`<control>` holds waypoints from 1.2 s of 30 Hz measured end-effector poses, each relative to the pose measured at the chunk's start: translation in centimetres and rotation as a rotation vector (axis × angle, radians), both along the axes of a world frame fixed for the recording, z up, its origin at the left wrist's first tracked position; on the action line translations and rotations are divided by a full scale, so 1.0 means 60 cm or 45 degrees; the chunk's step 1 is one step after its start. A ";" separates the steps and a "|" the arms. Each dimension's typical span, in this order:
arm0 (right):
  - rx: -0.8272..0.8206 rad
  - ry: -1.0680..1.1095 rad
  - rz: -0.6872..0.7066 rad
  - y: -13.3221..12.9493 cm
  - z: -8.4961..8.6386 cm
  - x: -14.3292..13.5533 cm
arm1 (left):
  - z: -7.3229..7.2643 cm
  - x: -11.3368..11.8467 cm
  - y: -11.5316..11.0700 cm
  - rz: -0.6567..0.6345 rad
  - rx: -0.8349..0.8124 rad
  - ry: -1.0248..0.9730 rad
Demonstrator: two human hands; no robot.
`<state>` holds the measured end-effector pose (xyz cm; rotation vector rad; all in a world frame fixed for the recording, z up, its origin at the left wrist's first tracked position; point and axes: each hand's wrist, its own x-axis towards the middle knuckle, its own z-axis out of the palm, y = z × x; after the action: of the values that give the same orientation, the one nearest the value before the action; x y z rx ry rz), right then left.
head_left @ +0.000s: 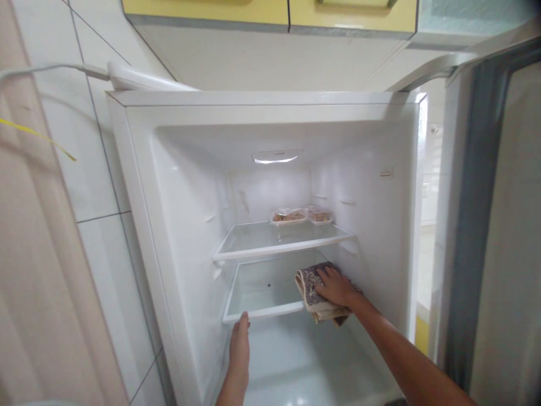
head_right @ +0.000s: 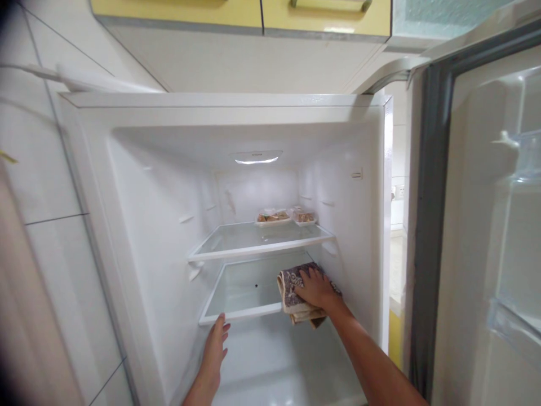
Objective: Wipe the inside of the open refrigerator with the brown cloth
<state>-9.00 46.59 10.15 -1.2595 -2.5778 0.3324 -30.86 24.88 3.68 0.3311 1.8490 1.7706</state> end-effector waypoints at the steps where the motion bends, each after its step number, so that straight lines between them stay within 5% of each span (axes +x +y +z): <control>1: 0.007 0.008 -0.001 0.003 0.002 -0.008 | -0.003 0.000 0.002 0.002 0.008 -0.007; 8: -0.024 0.074 -0.006 -0.025 0.013 -0.104 | -0.019 0.003 0.019 -0.006 0.042 -0.074; 15: -0.141 0.244 0.183 -0.082 0.028 -0.217 | -0.019 -0.007 0.020 0.019 -0.023 -0.054; 24: -0.200 0.302 -0.004 -0.029 0.044 -0.114 | -0.020 0.010 0.034 0.108 -0.019 -0.015; 29: -0.236 0.354 0.093 -0.050 0.051 -0.120 | -0.013 0.012 0.037 0.101 -0.016 -0.017; 33: -0.185 0.531 0.131 -0.027 0.071 -0.116 | -0.008 0.000 0.021 0.055 -0.038 -0.018; 36: -0.127 0.547 0.108 -0.007 0.061 -0.086 | -0.008 -0.008 0.012 -0.005 -0.038 -0.032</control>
<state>-14.17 46.16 13.81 -0.9800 -2.2695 0.6751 -31.31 25.60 3.17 0.2990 1.8539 1.7352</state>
